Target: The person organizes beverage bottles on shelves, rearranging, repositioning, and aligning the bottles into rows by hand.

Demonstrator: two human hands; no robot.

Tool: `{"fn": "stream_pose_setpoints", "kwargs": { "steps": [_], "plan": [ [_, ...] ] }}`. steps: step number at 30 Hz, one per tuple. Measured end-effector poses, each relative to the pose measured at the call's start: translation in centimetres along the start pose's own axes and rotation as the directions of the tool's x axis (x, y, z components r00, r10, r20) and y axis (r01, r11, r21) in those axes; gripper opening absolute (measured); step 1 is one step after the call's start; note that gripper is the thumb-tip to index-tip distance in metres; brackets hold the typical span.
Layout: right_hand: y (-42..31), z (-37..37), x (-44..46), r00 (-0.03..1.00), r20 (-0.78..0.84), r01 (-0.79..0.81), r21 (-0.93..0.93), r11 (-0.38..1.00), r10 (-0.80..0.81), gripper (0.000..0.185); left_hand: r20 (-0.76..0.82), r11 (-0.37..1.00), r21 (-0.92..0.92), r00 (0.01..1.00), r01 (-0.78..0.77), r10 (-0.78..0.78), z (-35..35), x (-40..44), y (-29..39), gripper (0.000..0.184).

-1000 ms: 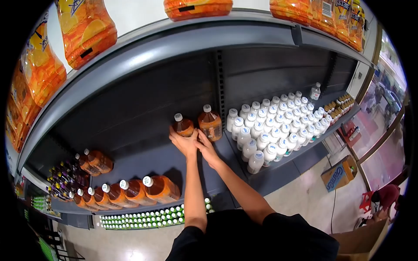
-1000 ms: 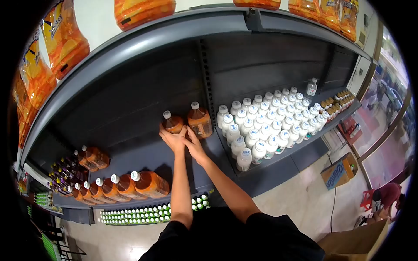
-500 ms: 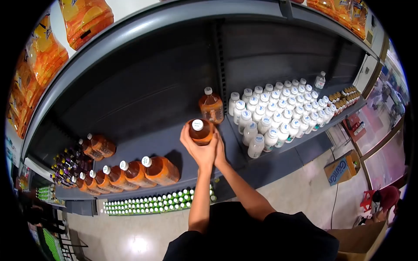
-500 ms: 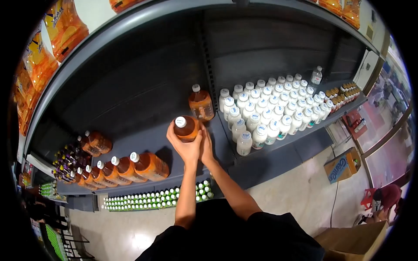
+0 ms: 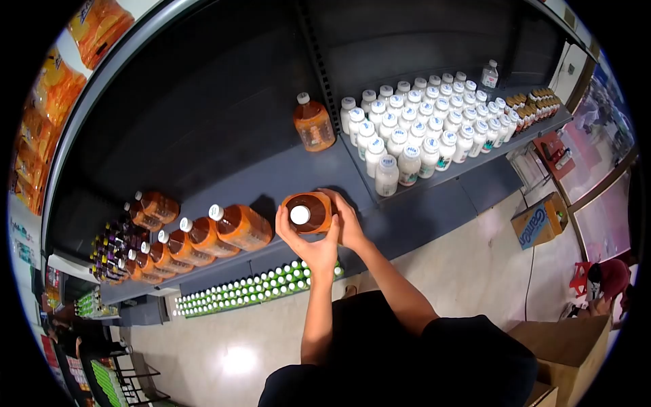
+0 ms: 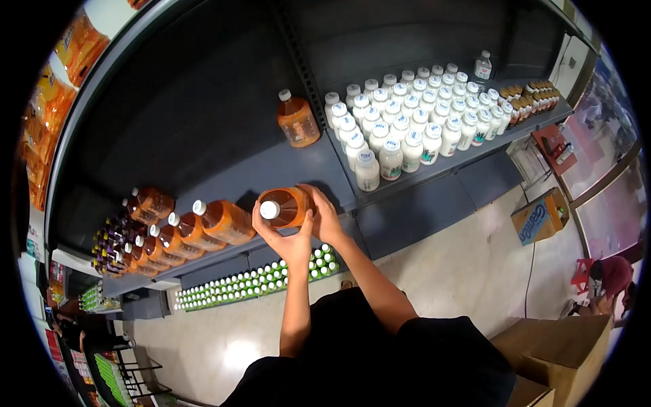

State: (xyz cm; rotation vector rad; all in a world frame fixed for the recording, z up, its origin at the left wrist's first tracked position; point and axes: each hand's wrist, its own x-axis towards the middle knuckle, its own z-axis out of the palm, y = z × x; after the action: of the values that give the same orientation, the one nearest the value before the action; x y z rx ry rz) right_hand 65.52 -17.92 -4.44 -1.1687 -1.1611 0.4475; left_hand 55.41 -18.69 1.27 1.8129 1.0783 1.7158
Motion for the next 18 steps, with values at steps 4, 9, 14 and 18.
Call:
{"fn": "stream_pose_setpoints", "kwargs": {
  "steps": [4, 9, 14, 18],
  "plan": [
    [-1.2, 0.4, -2.7, 0.998, 0.032, -0.051, 0.019, 0.999, 0.050, 0.057, -0.027, 0.999, 0.040, 1.000, 0.017, -0.016, -1.8, -2.1, 0.8, 0.101],
    [0.3, 1.2, -5.1, 0.993, 0.065, -0.108, 0.086, 0.990, 0.102, 0.059, -0.010, 0.996, 0.087, 1.000, 0.013, -0.012, -3.3, -3.9, 0.9, 0.101],
    [3.3, 3.1, -5.8, 0.943, 0.053, -0.331, 0.287, 0.899, 0.330, 0.063, 0.035, 0.988, 0.146, 0.998, -0.054, 0.049, -3.1, -3.5, 1.0, 0.110],
    [4.1, 2.2, -3.9, 0.928, 0.263, -0.327, 0.235, 0.915, 0.265, 0.064, 0.006, 0.972, 0.128, 0.980, -0.197, 0.198, -3.5, -4.1, -0.2, 0.114]
  ]
}}
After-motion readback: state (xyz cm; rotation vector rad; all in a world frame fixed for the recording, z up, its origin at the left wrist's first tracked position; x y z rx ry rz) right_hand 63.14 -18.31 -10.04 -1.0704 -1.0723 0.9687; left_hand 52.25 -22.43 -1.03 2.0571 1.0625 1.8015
